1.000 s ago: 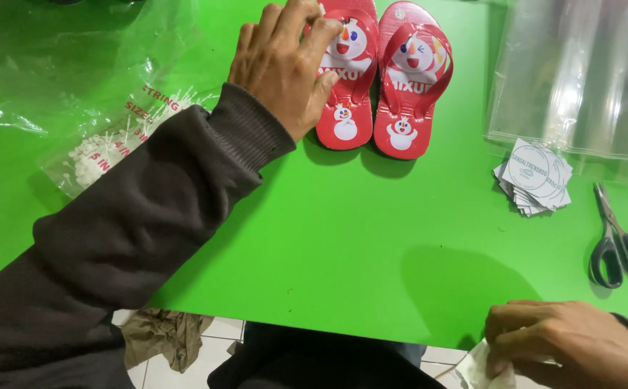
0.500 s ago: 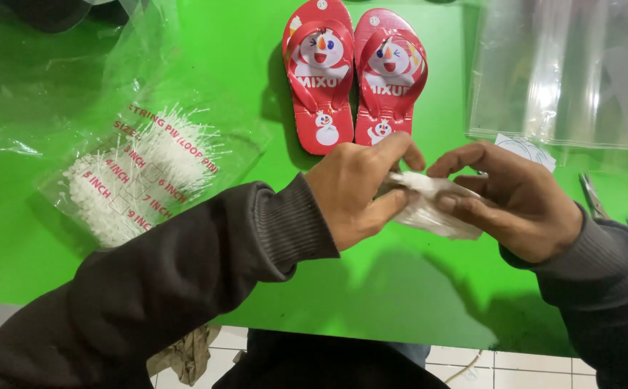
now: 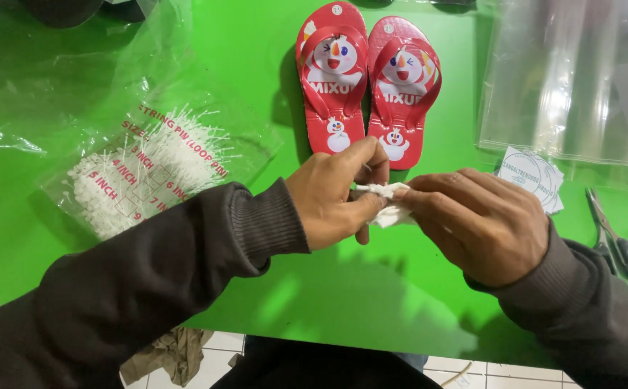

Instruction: The person trims the edges of a black flip-flop sole using scissors, then wipes the surface of red flip-flops with a white cloth. They cut a white plastic zip tie, thread it through the flip-flops to secure them together, and place the pair into a clear plastic packaging bag.

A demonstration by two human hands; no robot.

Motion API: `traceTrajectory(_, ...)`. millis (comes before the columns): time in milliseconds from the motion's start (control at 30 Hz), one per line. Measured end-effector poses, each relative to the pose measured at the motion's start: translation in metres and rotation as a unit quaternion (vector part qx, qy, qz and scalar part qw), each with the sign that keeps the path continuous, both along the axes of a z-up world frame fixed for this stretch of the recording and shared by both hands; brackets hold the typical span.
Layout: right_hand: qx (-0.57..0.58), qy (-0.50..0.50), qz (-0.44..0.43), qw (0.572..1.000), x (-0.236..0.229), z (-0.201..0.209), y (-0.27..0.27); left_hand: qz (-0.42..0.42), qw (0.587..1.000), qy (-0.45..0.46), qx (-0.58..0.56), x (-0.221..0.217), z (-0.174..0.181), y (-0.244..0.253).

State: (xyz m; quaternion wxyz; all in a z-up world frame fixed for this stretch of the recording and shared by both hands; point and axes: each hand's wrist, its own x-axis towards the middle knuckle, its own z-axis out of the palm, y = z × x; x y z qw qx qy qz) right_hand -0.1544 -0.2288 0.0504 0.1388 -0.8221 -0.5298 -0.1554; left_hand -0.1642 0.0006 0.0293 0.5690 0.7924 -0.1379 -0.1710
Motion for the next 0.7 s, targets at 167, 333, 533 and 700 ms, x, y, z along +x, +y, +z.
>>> traceTrajectory(167,-0.023,-0.01,-0.131,0.991,0.048,-0.028,-0.024,0.021,0.903,-0.399,0.158,0.034,-0.027,0.024)
traceTrajectory(333,0.004,-0.029,-0.196,0.98,0.104,-0.049,-0.01,0.015,0.801,-0.473,0.368,0.063,-0.041,0.025)
traceTrajectory(533,-0.022,0.055,-0.168,0.984,0.1,-0.063,0.005,-0.026,0.813,-0.416,0.408,0.078,-0.061,0.02)
traceTrajectory(700,-0.007,0.078,-0.082,0.994,0.06,-0.053,0.003,-0.024,0.81,-0.423,0.407,0.078,-0.067,0.022)
